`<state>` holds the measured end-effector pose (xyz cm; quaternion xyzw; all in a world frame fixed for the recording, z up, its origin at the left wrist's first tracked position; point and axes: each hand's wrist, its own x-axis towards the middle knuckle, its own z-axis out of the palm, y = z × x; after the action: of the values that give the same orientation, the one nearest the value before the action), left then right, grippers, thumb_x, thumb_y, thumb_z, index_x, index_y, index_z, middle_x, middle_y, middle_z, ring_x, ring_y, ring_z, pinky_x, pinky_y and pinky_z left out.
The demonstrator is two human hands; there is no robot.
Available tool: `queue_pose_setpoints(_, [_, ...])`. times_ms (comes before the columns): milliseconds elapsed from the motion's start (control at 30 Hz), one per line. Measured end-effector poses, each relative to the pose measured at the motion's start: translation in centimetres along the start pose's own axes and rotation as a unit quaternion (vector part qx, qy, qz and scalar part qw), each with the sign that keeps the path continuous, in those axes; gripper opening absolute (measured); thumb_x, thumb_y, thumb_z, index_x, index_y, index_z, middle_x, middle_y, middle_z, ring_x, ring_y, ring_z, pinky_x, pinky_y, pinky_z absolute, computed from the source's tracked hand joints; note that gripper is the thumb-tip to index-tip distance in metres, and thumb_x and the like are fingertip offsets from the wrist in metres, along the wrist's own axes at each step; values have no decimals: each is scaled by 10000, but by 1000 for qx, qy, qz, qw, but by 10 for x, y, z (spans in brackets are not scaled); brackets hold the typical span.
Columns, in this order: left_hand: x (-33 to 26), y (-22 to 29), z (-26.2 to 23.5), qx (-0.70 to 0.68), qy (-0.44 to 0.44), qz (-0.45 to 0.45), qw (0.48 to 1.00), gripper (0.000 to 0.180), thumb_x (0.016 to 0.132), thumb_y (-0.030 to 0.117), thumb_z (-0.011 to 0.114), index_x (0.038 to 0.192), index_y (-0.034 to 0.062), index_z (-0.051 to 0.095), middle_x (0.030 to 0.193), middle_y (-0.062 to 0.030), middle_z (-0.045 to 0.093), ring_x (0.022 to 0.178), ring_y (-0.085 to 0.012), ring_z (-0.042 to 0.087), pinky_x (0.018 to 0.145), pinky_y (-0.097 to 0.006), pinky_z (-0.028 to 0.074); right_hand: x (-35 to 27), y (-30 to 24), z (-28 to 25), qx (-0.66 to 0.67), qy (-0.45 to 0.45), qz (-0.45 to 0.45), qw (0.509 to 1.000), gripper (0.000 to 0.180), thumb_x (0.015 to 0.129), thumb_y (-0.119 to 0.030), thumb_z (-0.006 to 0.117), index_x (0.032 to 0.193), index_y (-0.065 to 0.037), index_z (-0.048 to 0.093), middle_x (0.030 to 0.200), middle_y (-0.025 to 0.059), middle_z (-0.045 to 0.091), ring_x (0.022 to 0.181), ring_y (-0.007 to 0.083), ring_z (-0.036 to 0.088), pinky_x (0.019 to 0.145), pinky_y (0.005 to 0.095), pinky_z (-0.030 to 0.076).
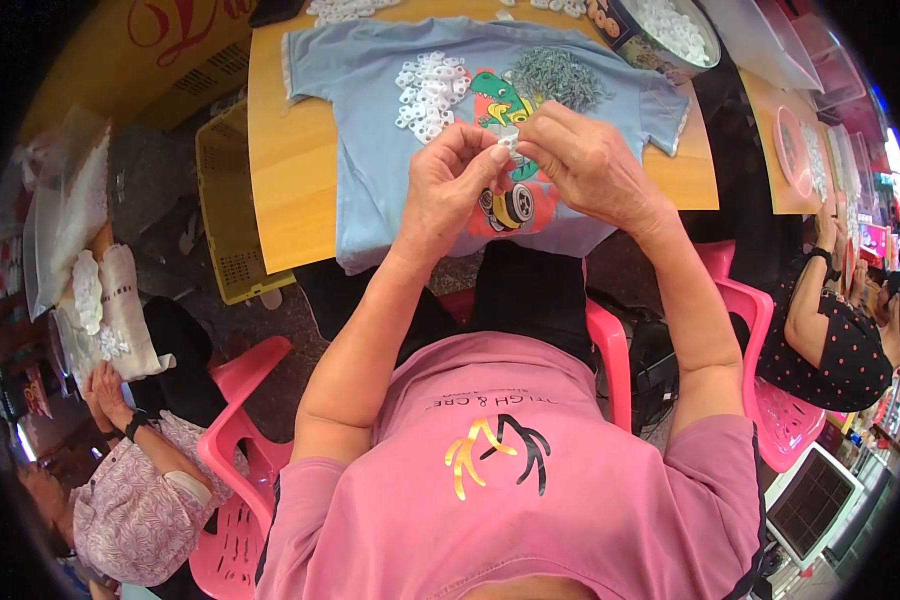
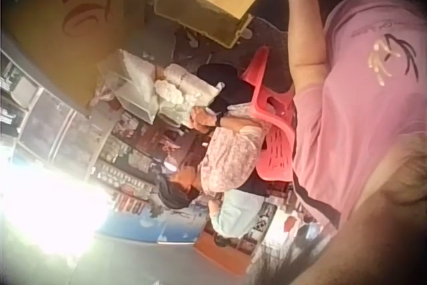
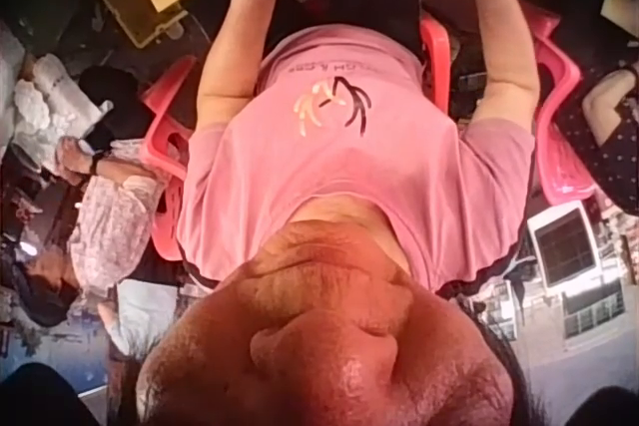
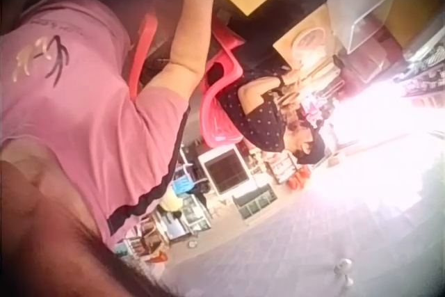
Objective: Manually applying small white decorative pieces to a graphic on a blue t-shirt at a garment workshop.
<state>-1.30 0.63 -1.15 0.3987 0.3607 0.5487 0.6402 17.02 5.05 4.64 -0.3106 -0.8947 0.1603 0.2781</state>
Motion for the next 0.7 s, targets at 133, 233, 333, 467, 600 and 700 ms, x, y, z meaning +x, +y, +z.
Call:
queue_pose_setpoints(133, [0,0,-1,-14,-13,-1,1000,140,930,118,624,976,-10,591,826,-50,646,707,-90,596,646,-237,489,1,2,3,54,-25,-20,998,71,894,-52,598,894,13,568,777,149,534,684,356,547,599,391,441])
queue_pose_setpoints(233, [-1,0,-1,-9,-9,4,1000,139,933,122,623,972,-7,590,823,-45,646,715,-88,599,651,-236,493,-1,2,9,95,-11,-8,995,76,899,-49,588,874,16,555,764,143,525,674,345,539,603,385,439])
queue_pose_setpoints(333, [-3,0,0,11,-3,10,1000,132,934,120,621,967,-5,590,817,-36,644,715,-81,601,648,-229,495,-3,3,13,123,-11,20,992,81,898,-40,585,861,22,547,750,142,515,664,331,532,600,375,437])
queue_pose_setpoints(467, [-6,-4,2,66,12,21,998,108,930,96,618,952,-6,590,801,-21,639,704,-60,594,639,-215,492,-3,1,11,119,-23,31,992,88,898,-34,581,852,33,546,740,146,512,666,322,538,600,369,436])
queue_pose_setpoints(600, [-9,-2,6,83,21,28,996,107,933,89,623,984,5,580,827,-22,632,708,-66,576,650,-215,478,-2,-2,9,99,-15,27,995,101,899,-48,585,854,36,552,742,147,532,659,309,553,603,365,439])
queue_pose_setpoints(700, [-9,-4,9,92,24,69,993,79,913,61,617,896,-3,573,766,6,610,673,-40,564,587,-205,460,-1,9,-6,131,-95,63,985,109,912,-67,581,878,36,574,742,115,567,642,228,586,594,335,453])
